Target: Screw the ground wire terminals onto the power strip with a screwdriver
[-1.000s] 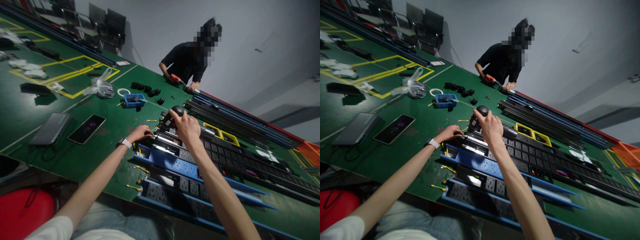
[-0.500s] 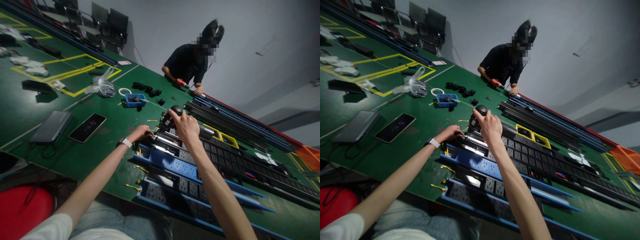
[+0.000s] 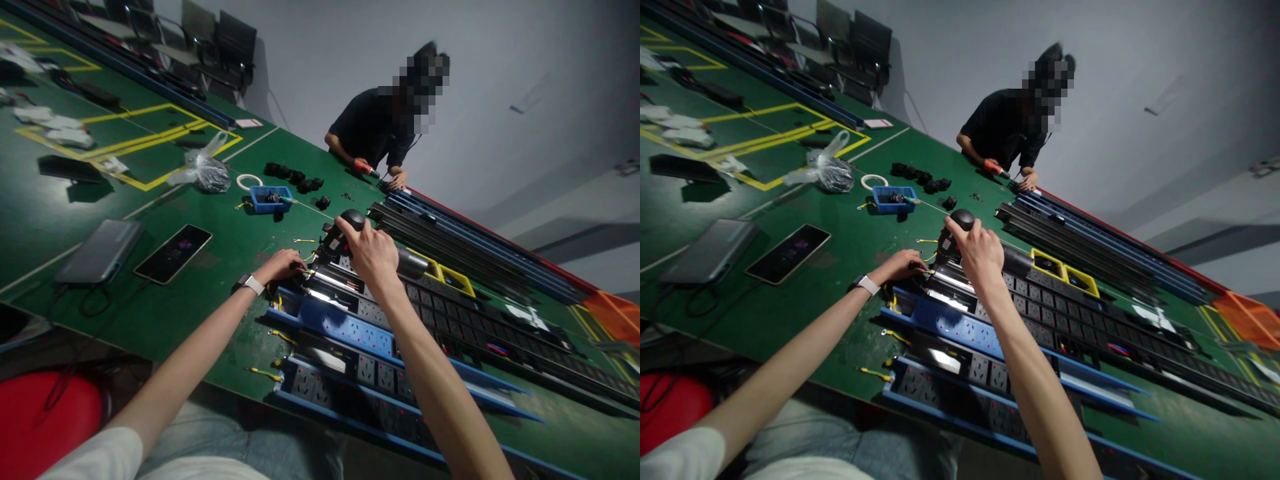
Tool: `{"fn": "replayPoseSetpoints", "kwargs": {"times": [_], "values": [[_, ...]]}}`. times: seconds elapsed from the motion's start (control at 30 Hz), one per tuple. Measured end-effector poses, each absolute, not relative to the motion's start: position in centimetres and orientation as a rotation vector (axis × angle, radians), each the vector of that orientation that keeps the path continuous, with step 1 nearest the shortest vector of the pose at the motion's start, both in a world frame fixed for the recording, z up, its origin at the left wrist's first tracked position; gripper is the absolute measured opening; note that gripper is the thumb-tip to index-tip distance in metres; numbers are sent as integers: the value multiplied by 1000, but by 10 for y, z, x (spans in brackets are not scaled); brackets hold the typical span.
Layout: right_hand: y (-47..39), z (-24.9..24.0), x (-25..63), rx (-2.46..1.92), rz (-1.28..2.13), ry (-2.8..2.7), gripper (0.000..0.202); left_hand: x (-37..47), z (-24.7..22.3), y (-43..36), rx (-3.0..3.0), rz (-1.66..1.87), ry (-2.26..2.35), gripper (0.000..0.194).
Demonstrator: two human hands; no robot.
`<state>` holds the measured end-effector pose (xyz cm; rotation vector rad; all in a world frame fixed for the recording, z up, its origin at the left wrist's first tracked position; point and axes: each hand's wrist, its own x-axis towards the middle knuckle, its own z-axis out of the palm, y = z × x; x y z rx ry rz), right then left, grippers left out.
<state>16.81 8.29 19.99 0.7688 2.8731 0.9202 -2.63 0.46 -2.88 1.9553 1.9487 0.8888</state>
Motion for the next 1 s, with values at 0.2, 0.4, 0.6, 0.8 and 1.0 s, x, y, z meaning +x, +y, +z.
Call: {"fn": "replayPoseSetpoints", "kwargs": {"times": [0.2,0.4,0.6,0.8,1.0], "values": [[85,198,171,790,918,2872,78,-25,-28,4,1937,896,1950,18],[83,198,172,804,933,2851,81,-25,-26,4,1928,893,1957,19],[83,199,172,794,881,2869,80,-26,-29,5,1947,887,1945,20],[82,200,172,808,871,2868,78,-28,-32,6,1951,903,1933,22],[82,199,172,795,885,2864,77,-28,-33,7,1956,898,1927,23]]}}
